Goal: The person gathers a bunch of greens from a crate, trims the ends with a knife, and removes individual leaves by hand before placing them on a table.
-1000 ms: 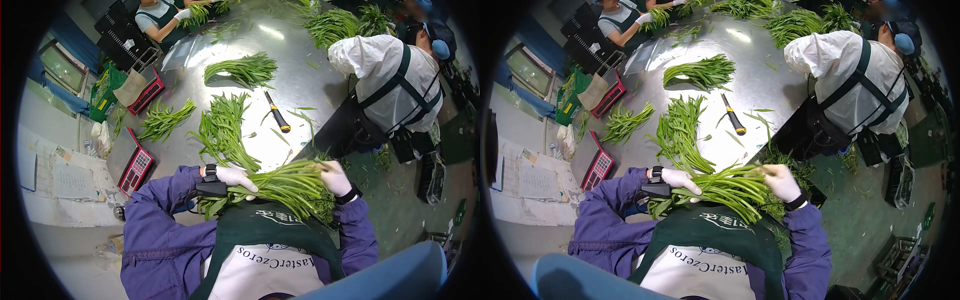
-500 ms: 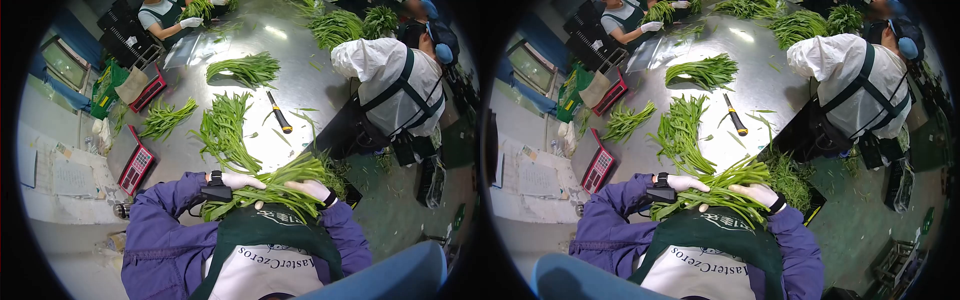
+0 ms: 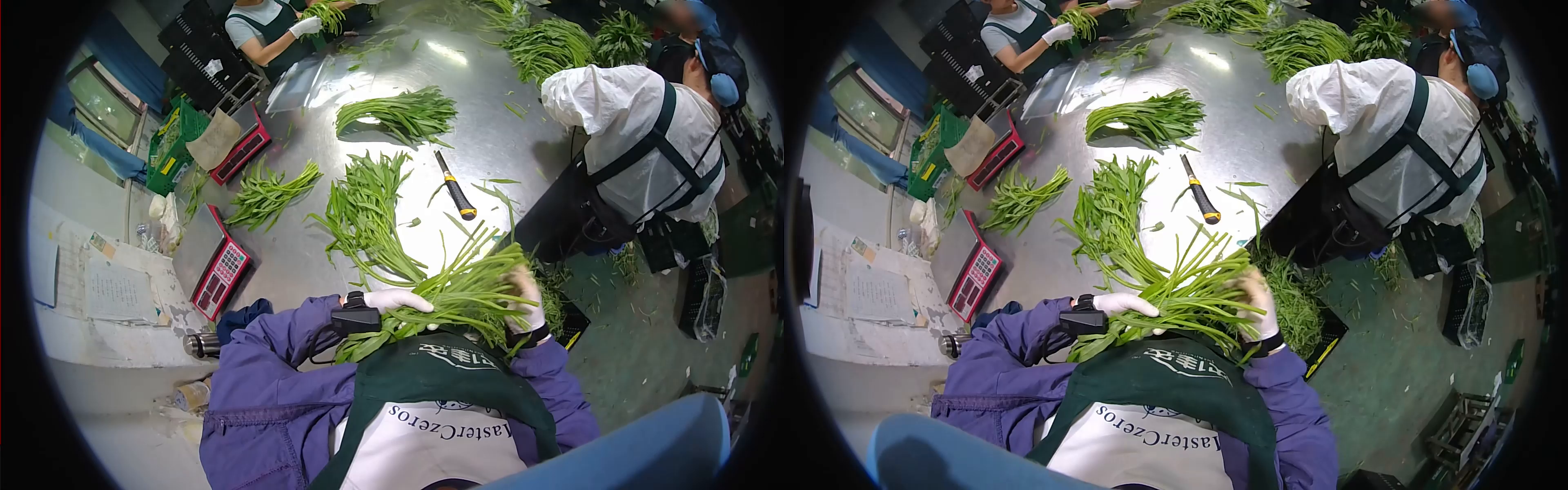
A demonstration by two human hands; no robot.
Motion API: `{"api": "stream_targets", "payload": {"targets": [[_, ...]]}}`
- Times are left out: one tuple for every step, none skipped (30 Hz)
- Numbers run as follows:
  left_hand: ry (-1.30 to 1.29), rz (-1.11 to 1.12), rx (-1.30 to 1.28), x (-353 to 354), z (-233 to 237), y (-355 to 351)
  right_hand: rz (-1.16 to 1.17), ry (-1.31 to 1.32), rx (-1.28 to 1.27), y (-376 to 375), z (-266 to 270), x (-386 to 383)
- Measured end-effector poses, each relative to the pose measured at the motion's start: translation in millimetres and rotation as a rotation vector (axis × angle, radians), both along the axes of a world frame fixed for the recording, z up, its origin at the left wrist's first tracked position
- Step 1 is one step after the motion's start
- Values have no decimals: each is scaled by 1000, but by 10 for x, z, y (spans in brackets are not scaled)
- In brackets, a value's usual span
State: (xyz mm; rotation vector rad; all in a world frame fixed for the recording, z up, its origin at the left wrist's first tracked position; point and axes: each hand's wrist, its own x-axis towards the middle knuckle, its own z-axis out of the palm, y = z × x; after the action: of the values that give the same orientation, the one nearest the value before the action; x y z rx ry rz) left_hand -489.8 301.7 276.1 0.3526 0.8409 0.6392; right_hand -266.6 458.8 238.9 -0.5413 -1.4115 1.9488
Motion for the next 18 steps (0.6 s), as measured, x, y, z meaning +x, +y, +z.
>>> {"api": "stream_targets", "payload": {"targets": [[-29,-63,-1,-38,-48,-18,1,325,-740,35,59,-14],[21,-3,-70,-10,13,-87,-31,395,-747,138,32,62],[23,-5,-71,-12,-12,-116,-37,443,-797,242,54,179],[40,-1,-9,-21,-51,-137,-42,456,-735,337,29,296],[57,5,53,-27,-72,-148,-46,467,-673,409,7,388],[96,-4,107,-27,-30,-152,-115,92,-388,445,46,440],[95,-4,106,-29,-10,-153,-178,-278,-96,463,96,494],[104,-21,123,-33,5,-147,-131,-398,66,393,240,468],[113,-39,142,-33,23,-141,-84,-373,160,362,246,416],[112,-42,143,-14,58,-130,87,-390,149,358,307,407],[109,-39,161,14,99,-106,257,-406,137,350,418,385],[106,-34,180,38,119,-87,373,-458,120,319,460,352],[107,-35,181,45,93,-81,486,-490,95,290,515,299],[69,-40,153,52,60,-76,503,-515,86,232,560,244],[31,-45,124,67,53,-70,520,-540,76,179,589,195],[54,-25,133,92,71,-82,475,-488,-5,142,486,153],[56,-24,133,97,65,-85,476,-487,-4,143,447,149],[29,-26,145,93,45,-93,456,-449,48,149,417,142]]}}
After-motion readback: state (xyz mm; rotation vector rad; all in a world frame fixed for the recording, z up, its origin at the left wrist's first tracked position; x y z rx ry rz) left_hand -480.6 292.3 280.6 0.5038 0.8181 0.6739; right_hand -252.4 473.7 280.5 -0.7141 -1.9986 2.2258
